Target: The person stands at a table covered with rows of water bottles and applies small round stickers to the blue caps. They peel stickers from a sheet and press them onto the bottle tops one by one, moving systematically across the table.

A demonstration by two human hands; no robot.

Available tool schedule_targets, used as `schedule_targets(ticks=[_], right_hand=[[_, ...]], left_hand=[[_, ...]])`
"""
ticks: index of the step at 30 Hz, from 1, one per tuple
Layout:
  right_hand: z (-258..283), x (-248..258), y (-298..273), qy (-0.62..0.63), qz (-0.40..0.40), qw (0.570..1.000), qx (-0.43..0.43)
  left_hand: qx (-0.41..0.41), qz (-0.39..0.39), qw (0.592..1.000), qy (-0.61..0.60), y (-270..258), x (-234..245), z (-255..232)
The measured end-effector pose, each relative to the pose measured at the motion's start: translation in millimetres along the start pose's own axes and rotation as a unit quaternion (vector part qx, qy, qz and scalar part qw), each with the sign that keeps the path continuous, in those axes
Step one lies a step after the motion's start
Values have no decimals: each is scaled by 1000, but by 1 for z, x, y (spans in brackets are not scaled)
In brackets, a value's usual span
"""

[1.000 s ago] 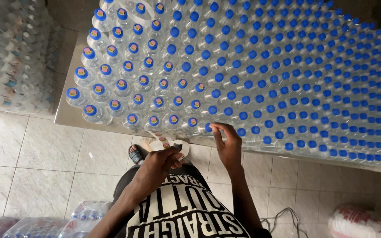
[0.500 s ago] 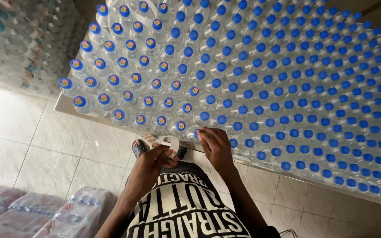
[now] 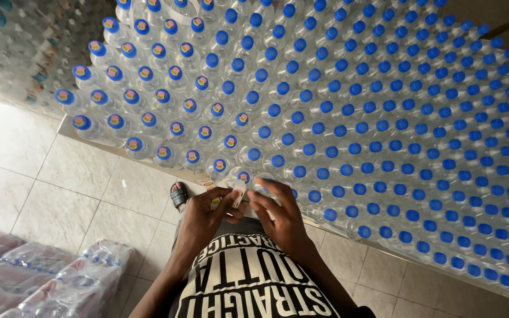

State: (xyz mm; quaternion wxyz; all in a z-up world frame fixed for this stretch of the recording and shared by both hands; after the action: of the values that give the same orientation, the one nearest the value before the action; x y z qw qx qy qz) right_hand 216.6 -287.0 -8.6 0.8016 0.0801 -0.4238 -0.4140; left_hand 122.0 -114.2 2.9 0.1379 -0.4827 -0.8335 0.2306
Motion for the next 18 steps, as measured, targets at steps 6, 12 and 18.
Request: schedule_targets(ticks=[6,12,18], right_hand=[[-3,12,15,35,-12,999,35],[2,28,32,140,45,988,-40],[1,19,31,216,70,967,-115]], left_hand=[[-87,12,995,53,-8,-32,1],[-149,27,987,56,-13,-33,6],[-201,7,961,188,-13,-27,10]])
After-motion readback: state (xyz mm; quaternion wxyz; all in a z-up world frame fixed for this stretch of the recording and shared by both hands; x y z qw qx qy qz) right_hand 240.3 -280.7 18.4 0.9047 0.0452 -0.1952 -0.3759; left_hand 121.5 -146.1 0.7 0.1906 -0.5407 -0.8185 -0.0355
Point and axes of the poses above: each hand's wrist, its own y-axis towards the middle knuckle, its own x-axis out of the back of the hand, z = x × y, the point moved 3 cm from there along y, towards the middle knuckle, and after that the axes turned 4 degrees about -z, right-handed, at the moved point
